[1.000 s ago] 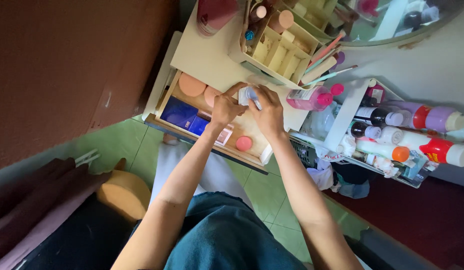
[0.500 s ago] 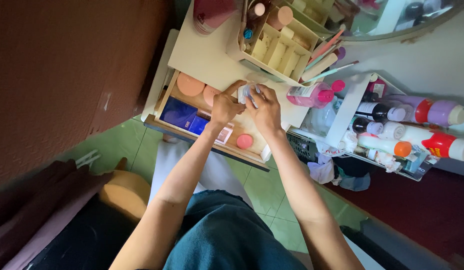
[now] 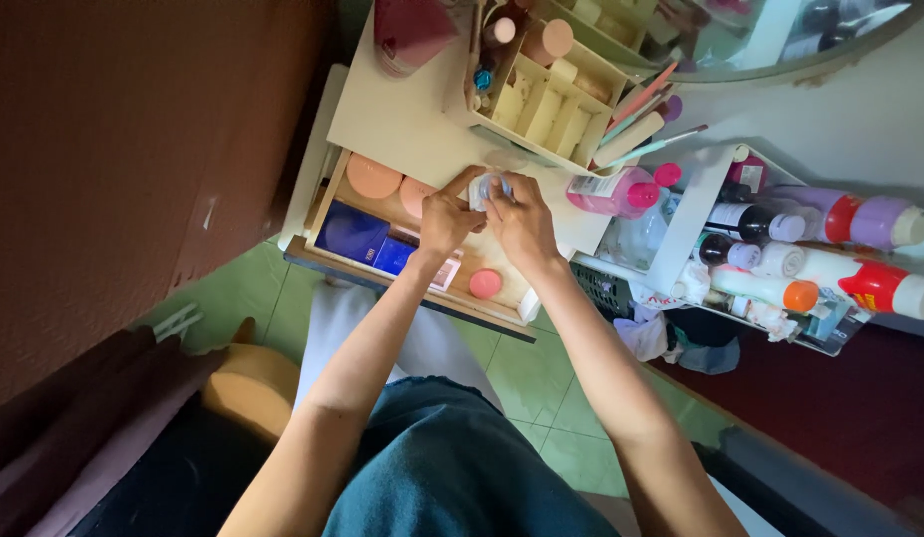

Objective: Cleaning makeup palettes and containers with a tissue and organizing them in a drawer.

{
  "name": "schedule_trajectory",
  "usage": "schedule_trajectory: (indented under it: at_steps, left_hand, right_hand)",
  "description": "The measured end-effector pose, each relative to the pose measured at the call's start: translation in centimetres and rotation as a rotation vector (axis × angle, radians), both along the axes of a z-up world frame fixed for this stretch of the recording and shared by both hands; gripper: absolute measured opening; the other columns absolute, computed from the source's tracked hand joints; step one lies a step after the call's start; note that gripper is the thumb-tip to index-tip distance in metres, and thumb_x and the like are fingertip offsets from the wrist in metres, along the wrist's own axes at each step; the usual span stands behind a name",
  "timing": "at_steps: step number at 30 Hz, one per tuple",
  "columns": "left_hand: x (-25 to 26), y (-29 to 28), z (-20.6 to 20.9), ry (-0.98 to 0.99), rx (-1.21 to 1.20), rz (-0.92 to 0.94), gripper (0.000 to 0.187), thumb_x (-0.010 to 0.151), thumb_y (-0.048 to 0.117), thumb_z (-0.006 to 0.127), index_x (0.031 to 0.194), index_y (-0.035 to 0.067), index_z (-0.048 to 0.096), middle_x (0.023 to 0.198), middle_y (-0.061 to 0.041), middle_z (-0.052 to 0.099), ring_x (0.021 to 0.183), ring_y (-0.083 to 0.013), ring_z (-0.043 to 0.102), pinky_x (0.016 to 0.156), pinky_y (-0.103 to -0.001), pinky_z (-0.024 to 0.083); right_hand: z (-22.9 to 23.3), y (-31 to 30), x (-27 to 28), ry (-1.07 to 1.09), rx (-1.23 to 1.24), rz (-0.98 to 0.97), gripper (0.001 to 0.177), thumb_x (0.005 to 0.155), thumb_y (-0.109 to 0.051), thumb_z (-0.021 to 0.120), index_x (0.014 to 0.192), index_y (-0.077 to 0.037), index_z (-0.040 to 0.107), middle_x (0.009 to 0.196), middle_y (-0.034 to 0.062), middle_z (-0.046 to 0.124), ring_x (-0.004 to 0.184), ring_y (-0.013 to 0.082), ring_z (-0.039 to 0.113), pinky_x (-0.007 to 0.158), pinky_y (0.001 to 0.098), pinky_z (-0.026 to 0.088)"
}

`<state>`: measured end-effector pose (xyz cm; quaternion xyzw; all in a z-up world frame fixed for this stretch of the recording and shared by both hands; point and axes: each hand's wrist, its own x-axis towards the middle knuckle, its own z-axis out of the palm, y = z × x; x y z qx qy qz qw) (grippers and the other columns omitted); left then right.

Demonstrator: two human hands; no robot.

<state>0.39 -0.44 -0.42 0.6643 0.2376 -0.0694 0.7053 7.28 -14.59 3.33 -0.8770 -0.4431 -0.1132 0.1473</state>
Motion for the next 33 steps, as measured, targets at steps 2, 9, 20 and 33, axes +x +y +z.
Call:
schedule_trajectory:
  at_steps: [2, 9, 20, 33]
  left_hand:
    - [0.0, -0.1, -0.1, -0.018, -0.013, 0.002, 0.073, 0.07, 0.012, 0.076, 0.137, 0.036, 0.063, 0.049, 0.002, 0.066, 0.051, -0.0095, 0.071, 0.06, -0.016, 0.053]
    - [-0.1, 0.0, 0.1, -0.039, -0.011, 0.044, 0.072, 0.069, 0.012, 0.077, 0.137, 0.032, 0.065, 0.046, 0.002, 0.064, 0.05, -0.0097, 0.07, 0.058, -0.015, 0.05]
    - [0.1, 0.1, 0.1, 0.0, 0.124, -0.021, 0.071, 0.072, 0.017, 0.078, 0.136, 0.043, 0.063, 0.048, 0.004, 0.066, 0.052, -0.011, 0.072, 0.062, -0.02, 0.054]
    - [-0.5, 0.1, 1.1, 0.026, 0.139, -0.135, 0.085, 0.078, 0.017, 0.08, 0.148, 0.049, 0.045, 0.075, -0.005, 0.078, 0.056, -0.0146, 0.074, 0.068, -0.023, 0.059]
  right_hand:
    - [0.6, 0.4, 0.0, 0.051, -0.017, 0.021, 0.025, 0.088, -0.009, 0.078, 0.109, 0.005, 0.074, 0.102, 0.0143, 0.064, 0.1, 0.0319, 0.067, 0.064, 0.0324, 0.063]
    - [-2.3, -0.2, 0.7, -0.032, -0.149, 0.036, 0.036, 0.076, -0.011, 0.083, 0.105, 0.007, 0.073, 0.1, 0.015, 0.06, 0.095, 0.0305, 0.065, 0.063, 0.0313, 0.062]
    - [1.5, 1.0, -0.3, 0.091, -0.105, -0.113, 0.021, 0.098, -0.015, 0.068, 0.1, 0.006, 0.071, 0.083, 0.0109, 0.057, 0.076, 0.0311, 0.067, 0.053, 0.0393, 0.056]
    - [3.5, -2.0, 0.2, 0.309, 0.073, 0.017, 0.051, 0.074, -0.002, 0.089, 0.122, -0.01, 0.074, 0.12, 0.0092, 0.072, 0.118, 0.0276, 0.068, 0.097, 0.0375, 0.058]
